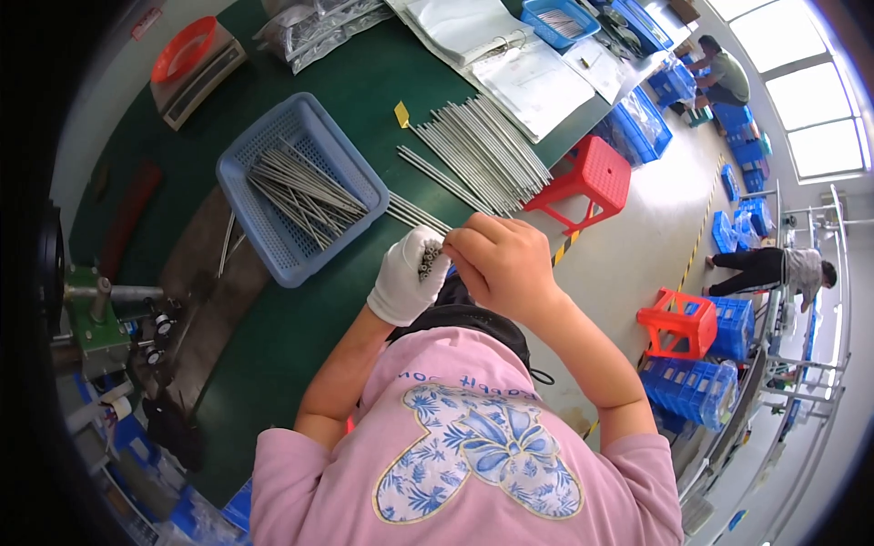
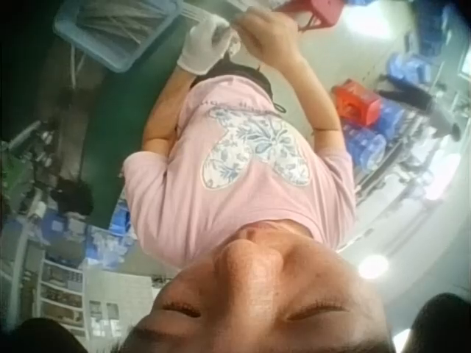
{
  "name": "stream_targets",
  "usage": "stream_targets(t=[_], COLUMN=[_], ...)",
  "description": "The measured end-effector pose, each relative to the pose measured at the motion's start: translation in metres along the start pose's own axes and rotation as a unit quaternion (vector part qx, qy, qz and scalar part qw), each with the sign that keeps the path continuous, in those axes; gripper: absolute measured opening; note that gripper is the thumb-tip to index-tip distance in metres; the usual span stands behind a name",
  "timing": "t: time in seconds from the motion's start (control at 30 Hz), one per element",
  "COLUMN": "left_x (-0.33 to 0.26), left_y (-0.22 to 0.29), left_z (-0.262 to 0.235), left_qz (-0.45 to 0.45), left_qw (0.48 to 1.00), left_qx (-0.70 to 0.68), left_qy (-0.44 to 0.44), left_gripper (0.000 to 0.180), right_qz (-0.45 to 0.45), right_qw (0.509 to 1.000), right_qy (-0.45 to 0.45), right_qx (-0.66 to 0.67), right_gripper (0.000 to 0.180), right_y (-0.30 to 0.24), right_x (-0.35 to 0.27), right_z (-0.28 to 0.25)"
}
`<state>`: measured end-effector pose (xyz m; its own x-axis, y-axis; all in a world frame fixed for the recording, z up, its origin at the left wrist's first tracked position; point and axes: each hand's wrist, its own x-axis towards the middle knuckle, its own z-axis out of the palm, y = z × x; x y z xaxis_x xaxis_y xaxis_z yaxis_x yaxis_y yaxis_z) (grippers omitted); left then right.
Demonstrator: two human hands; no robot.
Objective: Manually inserting thin metal rods into a cylindrical holder as part of an assembly process.
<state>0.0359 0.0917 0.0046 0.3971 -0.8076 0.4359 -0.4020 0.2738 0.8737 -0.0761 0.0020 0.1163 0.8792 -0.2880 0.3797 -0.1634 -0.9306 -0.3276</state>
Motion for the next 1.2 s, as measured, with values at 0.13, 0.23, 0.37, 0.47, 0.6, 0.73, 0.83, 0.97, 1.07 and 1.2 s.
stream_targets(t=[0.13,0.23,0.37,0.47,0.6,0.73,0.83,0.97,1.07,1.2], left_x=[0.001,0.0,0.001,0.0,0.003,0.001,-0.002,-0.008,-0.008,-0.009], left_y=[-0.003,-0.003,-0.002,-0.002,0.007,0.01,0.006,0.004,0.003,0.004], left_z=[-0.002,-0.002,-0.001,-0.001,-0.005,-0.004,-0.004,-0.003,-0.003,-0.004], left_qz=[0.049,0.054,0.071,0.068,0.049,0.019,0.04,0.022,0.048,0.055], left_qw=[0.999,0.998,0.997,0.997,0.999,1.0,0.999,0.998,0.998,0.998], left_qx=[0.01,0.013,0.024,0.032,-0.006,-0.015,0.002,0.013,0.008,0.009], left_qy=[-0.009,-0.015,-0.014,-0.014,-0.004,-0.011,-0.023,-0.049,-0.038,-0.038], left_gripper=[0.017,0.015,0.015,0.012,0.009,0.007,0.006,0.007,0.008,0.008], right_qz=[0.01,0.013,0.023,0.025,0.003,0.015,0.025,0.051,0.056,0.049], right_qw=[1.0,1.0,0.999,0.999,0.999,0.999,0.996,0.997,0.994,0.994], right_qy=[0.009,0.006,0.023,0.03,0.045,0.039,0.072,0.045,0.066,0.066], right_qx=[-0.001,-0.013,0.012,0.038,0.03,0.026,0.056,0.037,0.066,0.071], right_gripper=[0.007,0.007,0.006,0.007,0.007,0.007,0.007,0.006,0.007,0.008], right_y=[0.001,-0.001,0.001,0.003,0.0,0.003,0.0,0.0,0.001,0.001], right_x=[0.0,0.0,-0.005,-0.007,-0.004,-0.003,-0.006,-0.013,-0.016,-0.02], right_z=[0.0,-0.001,0.003,0.003,-0.003,-0.01,-0.011,-0.006,-0.002,-0.001])
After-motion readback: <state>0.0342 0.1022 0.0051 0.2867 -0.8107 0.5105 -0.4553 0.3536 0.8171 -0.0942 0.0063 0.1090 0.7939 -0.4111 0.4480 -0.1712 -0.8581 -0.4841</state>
